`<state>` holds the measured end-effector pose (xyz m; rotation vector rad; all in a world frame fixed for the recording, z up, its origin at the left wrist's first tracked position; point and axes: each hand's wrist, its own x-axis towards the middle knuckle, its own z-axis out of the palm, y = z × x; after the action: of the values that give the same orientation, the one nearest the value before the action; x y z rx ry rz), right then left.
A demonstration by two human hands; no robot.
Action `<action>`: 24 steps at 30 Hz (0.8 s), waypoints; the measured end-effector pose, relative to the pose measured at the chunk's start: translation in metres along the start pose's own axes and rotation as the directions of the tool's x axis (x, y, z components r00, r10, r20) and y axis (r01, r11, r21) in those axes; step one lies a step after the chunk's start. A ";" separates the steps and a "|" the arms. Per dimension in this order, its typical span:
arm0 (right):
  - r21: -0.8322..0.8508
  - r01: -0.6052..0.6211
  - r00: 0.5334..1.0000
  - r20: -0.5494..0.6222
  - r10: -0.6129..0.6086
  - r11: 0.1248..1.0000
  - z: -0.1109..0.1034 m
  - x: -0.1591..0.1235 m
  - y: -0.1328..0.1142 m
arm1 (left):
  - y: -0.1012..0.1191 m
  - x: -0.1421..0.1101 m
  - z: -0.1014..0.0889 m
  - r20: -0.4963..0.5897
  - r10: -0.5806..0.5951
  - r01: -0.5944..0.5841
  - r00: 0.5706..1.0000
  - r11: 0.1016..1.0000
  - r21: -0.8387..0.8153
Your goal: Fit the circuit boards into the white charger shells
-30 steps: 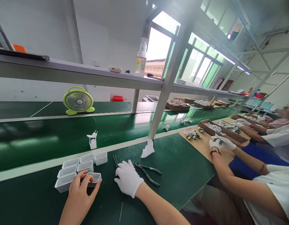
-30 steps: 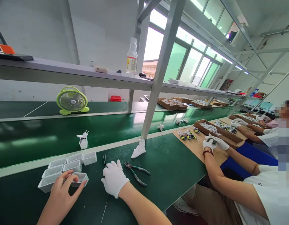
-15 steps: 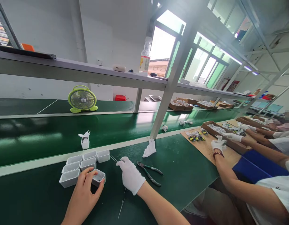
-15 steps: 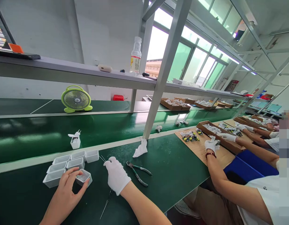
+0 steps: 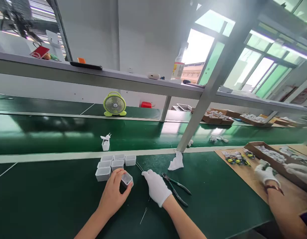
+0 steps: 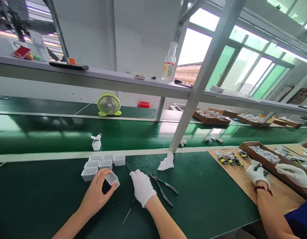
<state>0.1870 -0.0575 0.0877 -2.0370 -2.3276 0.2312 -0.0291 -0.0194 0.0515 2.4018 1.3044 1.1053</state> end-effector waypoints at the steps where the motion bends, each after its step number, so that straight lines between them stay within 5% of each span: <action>1: -0.003 0.000 1.000 -0.008 0.000 1.000 0.003 0.000 0.001 | 0.003 -0.001 -0.001 0.015 0.010 -0.010 1.000 1.000 0.003; 10: -0.016 0.007 0.999 -0.040 -0.007 1.000 0.020 -0.001 0.006 | 0.009 -0.009 -0.001 0.040 -0.013 0.012 0.999 1.000 0.027; 24: 0.028 -0.017 0.999 -0.046 0.018 0.999 0.017 0.001 0.008 | 0.006 -0.007 -0.002 0.095 0.013 -0.015 0.995 1.000 0.018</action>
<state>0.1927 -0.0573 0.0696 -2.0285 -2.2671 0.2132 -0.0290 -0.0288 0.0522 2.4479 1.2746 0.9733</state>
